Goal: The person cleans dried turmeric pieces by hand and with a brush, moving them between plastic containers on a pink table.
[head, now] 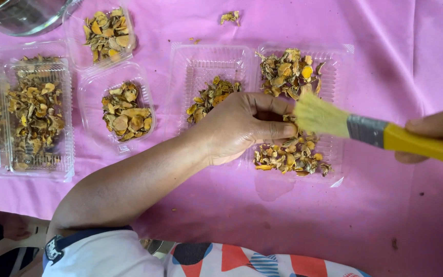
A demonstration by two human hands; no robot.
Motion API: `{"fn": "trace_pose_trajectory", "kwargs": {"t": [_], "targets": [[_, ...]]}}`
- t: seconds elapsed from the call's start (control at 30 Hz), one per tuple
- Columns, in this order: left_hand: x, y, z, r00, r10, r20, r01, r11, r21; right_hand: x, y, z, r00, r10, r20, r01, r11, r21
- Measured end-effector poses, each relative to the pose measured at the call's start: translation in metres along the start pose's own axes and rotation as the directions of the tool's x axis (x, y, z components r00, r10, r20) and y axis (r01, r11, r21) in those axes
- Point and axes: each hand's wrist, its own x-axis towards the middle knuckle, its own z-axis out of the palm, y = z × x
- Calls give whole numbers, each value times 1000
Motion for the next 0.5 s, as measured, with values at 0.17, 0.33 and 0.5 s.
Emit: {"fn": "trace_pose_trajectory", "kwargs": {"t": [0.17, 0.33, 0.5], "targets": [[4, -7, -2, 1000, 24, -4, -24, 995, -94, -9, -62, 97, 813, -508, -286, 392, 840, -376], [-2, 2, -1, 997, 72, 35, -66, 984, -163, 7, -9, 39, 814, -536, -223, 462, 831, -311], [2, -1, -4, 995, 92, 28, -85, 975, -208, -6, -69, 97, 778, -572, -259, 452, 797, -401]]}}
